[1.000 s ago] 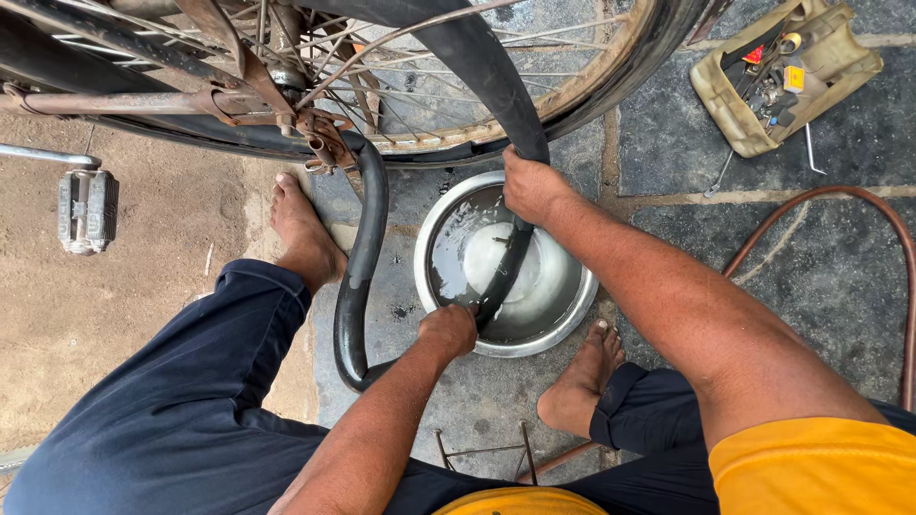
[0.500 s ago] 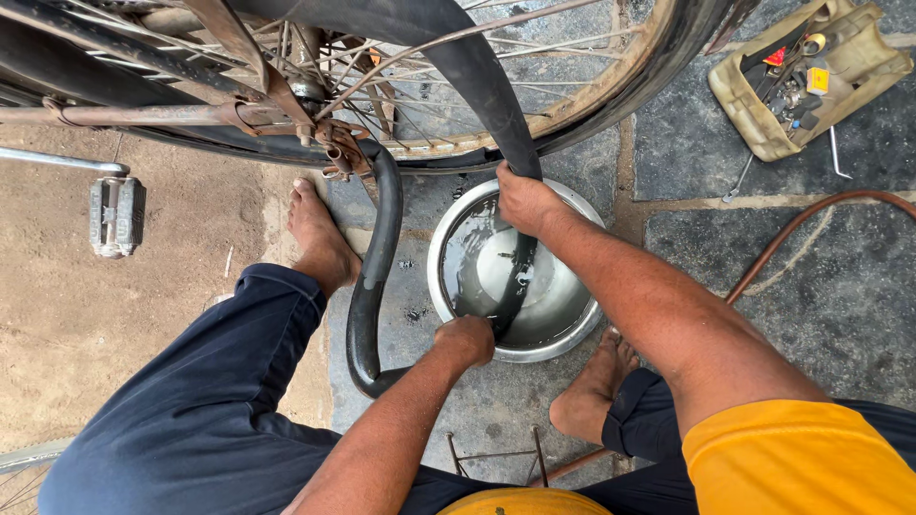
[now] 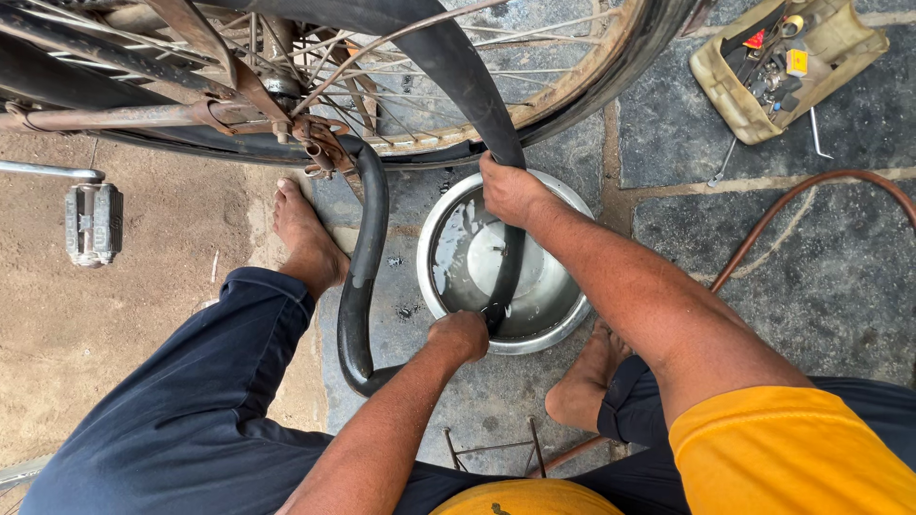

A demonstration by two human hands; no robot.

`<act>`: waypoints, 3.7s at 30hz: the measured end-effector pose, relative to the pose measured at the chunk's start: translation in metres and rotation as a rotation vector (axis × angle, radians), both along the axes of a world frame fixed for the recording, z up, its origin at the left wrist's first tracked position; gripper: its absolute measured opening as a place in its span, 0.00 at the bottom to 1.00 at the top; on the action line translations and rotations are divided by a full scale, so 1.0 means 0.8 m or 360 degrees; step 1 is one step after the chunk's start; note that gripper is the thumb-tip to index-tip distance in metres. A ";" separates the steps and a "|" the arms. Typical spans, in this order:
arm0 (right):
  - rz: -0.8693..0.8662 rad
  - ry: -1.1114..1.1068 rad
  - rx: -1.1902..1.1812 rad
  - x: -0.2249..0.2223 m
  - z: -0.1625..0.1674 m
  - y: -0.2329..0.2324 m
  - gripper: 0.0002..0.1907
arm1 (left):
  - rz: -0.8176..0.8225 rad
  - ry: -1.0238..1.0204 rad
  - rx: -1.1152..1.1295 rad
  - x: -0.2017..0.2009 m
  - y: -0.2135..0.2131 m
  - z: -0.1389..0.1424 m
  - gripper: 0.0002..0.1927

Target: The person is repairing a bicycle tire. They repeatedly submerge the inner tube into a metal bowl of water to locate air leaks by observing bubbles. After identifying the leak, they apply a patch to the inner tube.

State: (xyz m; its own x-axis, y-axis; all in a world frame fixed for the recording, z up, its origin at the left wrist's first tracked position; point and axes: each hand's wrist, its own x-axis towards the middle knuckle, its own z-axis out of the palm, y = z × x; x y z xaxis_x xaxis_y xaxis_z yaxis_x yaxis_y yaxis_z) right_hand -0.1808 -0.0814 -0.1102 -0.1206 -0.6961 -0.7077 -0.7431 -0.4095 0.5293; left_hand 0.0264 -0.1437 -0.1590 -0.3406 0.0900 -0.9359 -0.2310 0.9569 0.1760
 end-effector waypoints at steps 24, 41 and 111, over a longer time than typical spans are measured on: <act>-0.2152 -0.2187 -0.0508 0.188 0.211 0.191 0.41 | -0.0229 0.0422 0.0989 0.032 0.017 0.198 0.39; -0.2035 0.0041 -0.0364 0.125 -0.004 0.326 0.15 | 0.0794 0.1722 -0.1033 -0.078 -0.394 0.313 0.29; -0.1604 -0.0431 -0.2223 0.001 0.245 0.007 0.34 | 0.2182 0.2024 0.0924 -0.141 -0.369 0.316 0.07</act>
